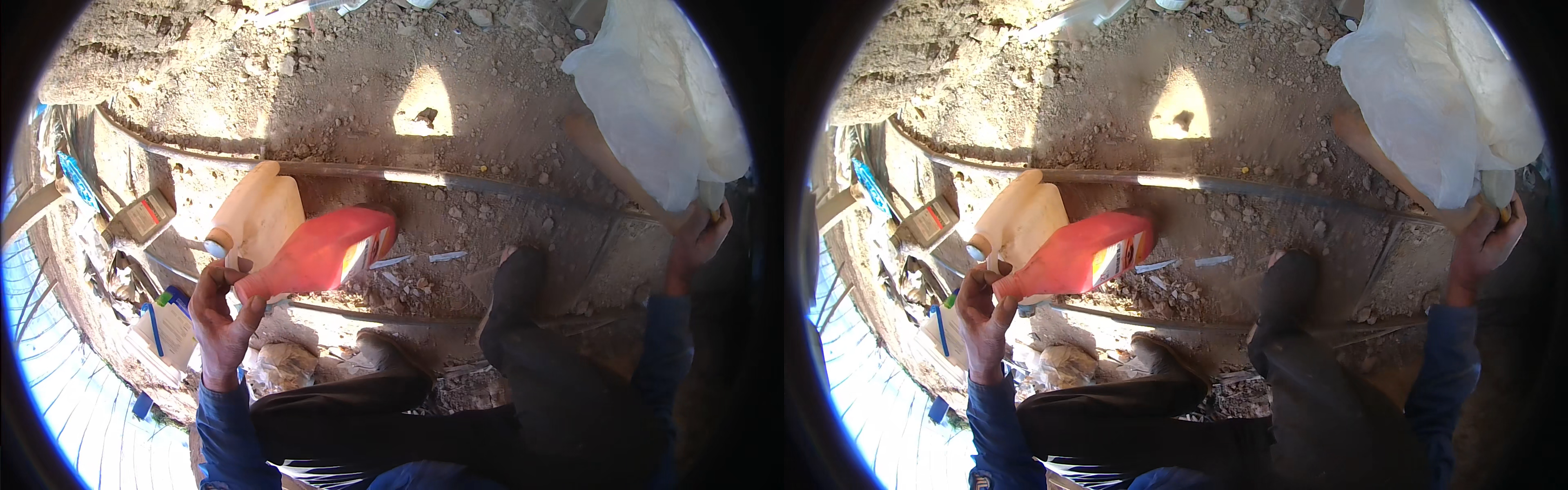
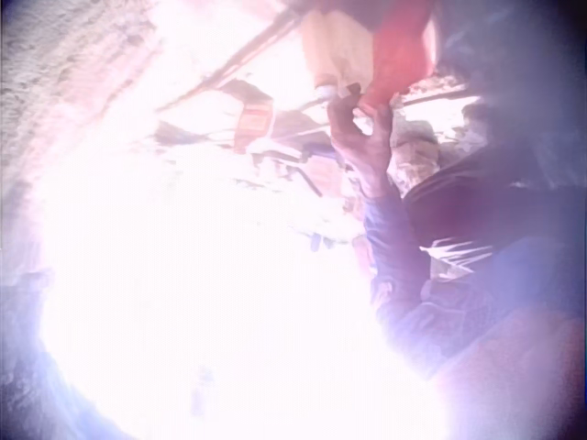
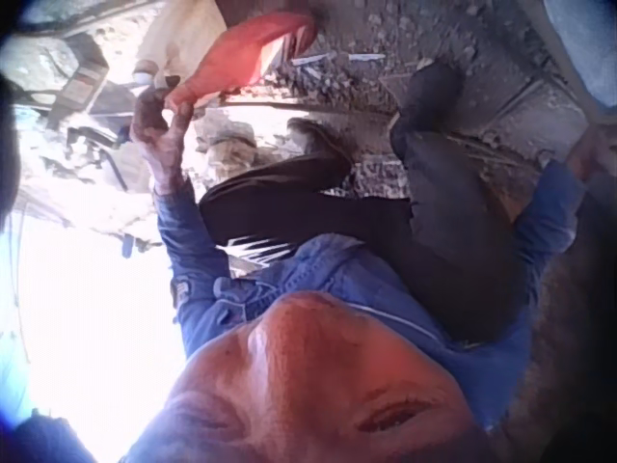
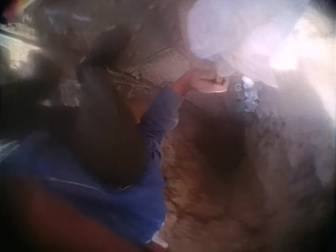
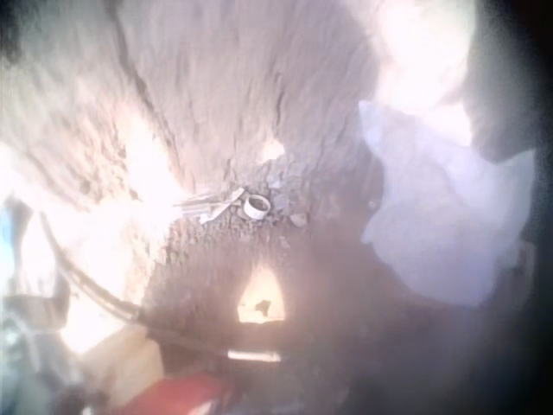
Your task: The person picks up a red plastic bottle and a translucent container, then pours liquid from the red bottle into the translucent container. The person closes the translucent container and sets it down.
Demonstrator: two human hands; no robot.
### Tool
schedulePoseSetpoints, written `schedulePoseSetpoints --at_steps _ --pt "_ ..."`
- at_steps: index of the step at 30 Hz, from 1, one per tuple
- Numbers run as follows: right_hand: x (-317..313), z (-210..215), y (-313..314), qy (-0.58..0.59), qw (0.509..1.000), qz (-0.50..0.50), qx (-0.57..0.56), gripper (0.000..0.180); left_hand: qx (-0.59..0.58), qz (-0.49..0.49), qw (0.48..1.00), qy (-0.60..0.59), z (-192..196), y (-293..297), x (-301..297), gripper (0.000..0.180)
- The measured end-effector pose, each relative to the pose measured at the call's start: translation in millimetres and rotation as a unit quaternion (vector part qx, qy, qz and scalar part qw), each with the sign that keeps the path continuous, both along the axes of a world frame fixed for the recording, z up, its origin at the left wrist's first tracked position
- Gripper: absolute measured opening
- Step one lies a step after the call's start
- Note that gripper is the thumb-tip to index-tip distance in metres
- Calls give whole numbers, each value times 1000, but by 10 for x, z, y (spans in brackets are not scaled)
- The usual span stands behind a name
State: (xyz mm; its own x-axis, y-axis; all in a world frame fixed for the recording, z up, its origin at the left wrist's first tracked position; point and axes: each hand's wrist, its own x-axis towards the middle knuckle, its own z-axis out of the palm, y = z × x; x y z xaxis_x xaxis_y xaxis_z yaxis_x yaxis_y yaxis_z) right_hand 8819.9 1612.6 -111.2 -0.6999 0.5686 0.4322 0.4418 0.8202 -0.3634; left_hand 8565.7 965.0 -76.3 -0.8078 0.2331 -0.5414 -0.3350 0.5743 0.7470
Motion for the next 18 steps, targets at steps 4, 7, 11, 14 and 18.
schedulePoseSetpoints --at_steps 4,7,11,14,18 --pt "-28 -66 -12 21 999 26 -33 40 34 4 999 -32 -74 -124 -56 52" --pt "16 -51 0 21 995 38 -87 40 60 4 997 -38 -152 -202 -30 52" --pt "-148 66 -208 55 994 67 -71 48 64 1 998 -17 -149 -180 0 50" --pt "-190 211 -303 53 994 81 -49 56 70 11 997 -15 -159 -166 22 49" --pt "-244 368 -475 65 991 116 -9 62 72 7 997 1 -171 -162 114 44"
